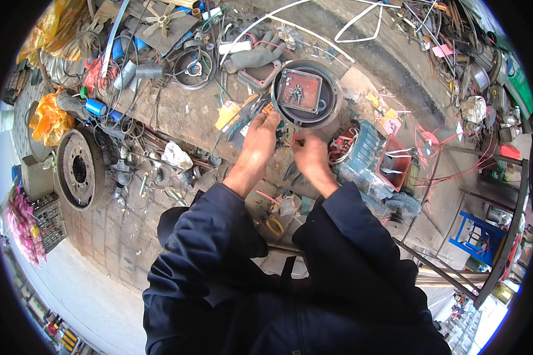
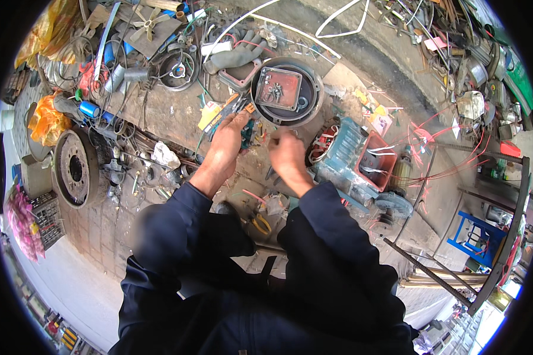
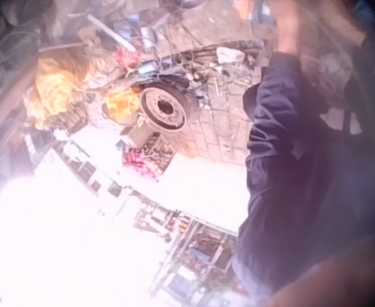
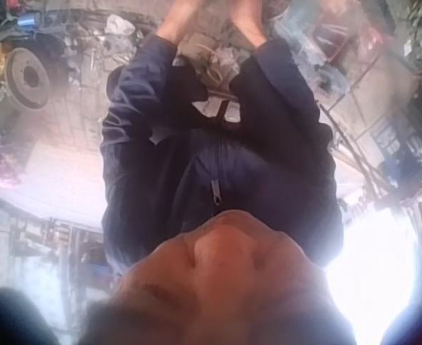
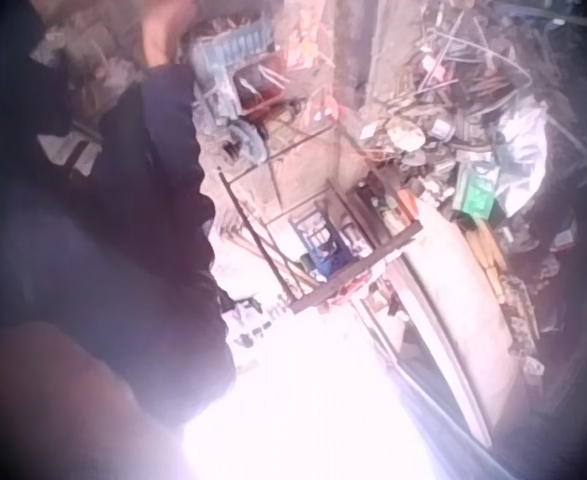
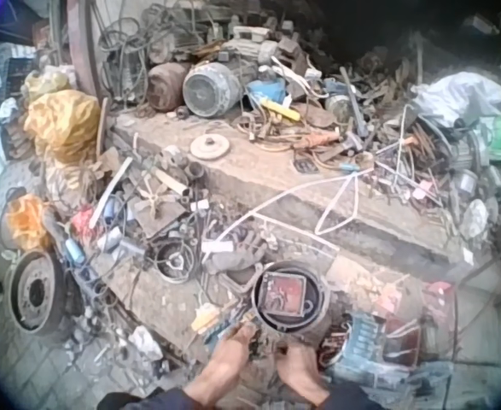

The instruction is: The person strips insulation from wires, twists them, and secures them into a small green terminal block using pliers and a screwdriver. The terminal block is then placed into a blue motor housing and the connections are tightened.

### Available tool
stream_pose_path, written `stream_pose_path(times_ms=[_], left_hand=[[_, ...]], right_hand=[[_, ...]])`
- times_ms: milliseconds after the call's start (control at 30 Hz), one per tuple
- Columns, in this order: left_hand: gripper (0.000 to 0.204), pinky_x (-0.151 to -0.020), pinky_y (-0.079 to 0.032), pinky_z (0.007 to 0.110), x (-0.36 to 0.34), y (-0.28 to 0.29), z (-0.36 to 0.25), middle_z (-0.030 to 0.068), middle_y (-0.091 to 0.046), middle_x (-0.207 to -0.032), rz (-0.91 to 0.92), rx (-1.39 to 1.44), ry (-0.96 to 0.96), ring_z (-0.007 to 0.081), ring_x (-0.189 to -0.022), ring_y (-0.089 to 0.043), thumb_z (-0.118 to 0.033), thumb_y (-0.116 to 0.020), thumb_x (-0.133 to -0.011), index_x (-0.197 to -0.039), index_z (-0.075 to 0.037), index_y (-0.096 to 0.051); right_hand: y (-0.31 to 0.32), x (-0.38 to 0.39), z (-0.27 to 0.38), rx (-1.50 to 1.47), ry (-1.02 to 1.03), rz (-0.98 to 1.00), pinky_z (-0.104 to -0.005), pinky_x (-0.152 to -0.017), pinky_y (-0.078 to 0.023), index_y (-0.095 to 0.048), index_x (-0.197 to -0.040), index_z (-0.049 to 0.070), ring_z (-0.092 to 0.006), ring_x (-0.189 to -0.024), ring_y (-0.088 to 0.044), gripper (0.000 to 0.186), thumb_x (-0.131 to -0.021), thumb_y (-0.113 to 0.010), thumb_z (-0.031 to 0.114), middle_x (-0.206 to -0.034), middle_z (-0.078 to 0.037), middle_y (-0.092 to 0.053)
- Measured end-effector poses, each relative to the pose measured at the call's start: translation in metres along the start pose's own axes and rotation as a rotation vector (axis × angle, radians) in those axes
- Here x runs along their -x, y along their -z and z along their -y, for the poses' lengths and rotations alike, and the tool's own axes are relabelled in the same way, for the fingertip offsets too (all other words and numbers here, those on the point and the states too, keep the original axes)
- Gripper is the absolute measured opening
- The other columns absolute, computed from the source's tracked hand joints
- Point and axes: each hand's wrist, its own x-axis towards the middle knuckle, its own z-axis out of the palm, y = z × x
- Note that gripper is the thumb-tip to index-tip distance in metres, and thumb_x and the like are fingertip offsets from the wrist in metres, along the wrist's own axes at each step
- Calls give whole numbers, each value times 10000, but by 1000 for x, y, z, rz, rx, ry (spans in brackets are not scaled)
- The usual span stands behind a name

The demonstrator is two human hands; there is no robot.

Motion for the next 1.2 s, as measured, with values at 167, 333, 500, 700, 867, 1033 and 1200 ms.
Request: stream_pose_path(times_ms=[167,333,500,700,867,1033,1200], left_hand=[[293,-632,-390,286,6,1,-2,-23,-617,-918,-18,0,31,89,-758,-530,-350,-506,-1087,-1138,-99,-648],[292,-642,-386,295,10,7,-4,-29,-591,-892,48,44,69,89,-749,-519,-349,-504,-1087,-1116,-94,-643],[316,-630,-373,280,9,10,-5,-28,-598,-897,14,19,59,91,-736,-511,-355,-489,-1091,-1152,-94,-656],[332,-606,-374,282,7,12,-7,-25,-606,-886,7,-53,25,89,-732,-508,-363,-490,-1090,-1170,-90,-660],[334,-562,-355,273,4,12,-5,-26,-605,-846,15,-77,18,81,-695,-506,-364,-502,-1089,-1177,-81,-657],[346,-562,-357,269,4,15,-4,-22,-624,-865,91,-146,91,80,-708,-522,-377,-516,-1082,-1180,-77,-658],[430,-624,-399,304,3,19,-6,-4,-638,-928,100,-282,126,105,-789,-544,-429,-537,-1051,-1229,-57,-658]], right_hand=[[-41,-3,-30,307,-48,140,-563,-870,-563,-592,-1177,-45,-532,-992,-679,306,-896,-622,74,-1168,-352,-641],[-44,-4,-44,365,-83,121,-572,-849,-563,-593,-1199,-9,-528,-1000,-679,324,-911,-642,131,-1209,-319,-639],[-10,-7,-7,-169,-42,-186,-442,-757,-562,-690,-1028,12,-307,-849,-727,157,-956,-698,151,-933,-180,-743],[51,-1,50,-375,197,13,-258,-690,-514,-696,-1123,-13,-84,-780,-625,168,-961,-705,31,-935,-42,-691],[65,6,64,-199,404,53,-273,-675,-515,-696,-1172,-4,-110,-767,-640,237,-935,-701,4,-978,-58,-655],[63,11,60,-170,471,98,-411,-750,-557,-690,-1141,28,-346,-865,-695,242,-901,-684,-9,-1008,-143,-652],[62,14,57,-126,564,77,-417,-754,-549,-688,-1109,17,-361,-872,-678,209,-900,-692,1,-1014,-143,-664]])
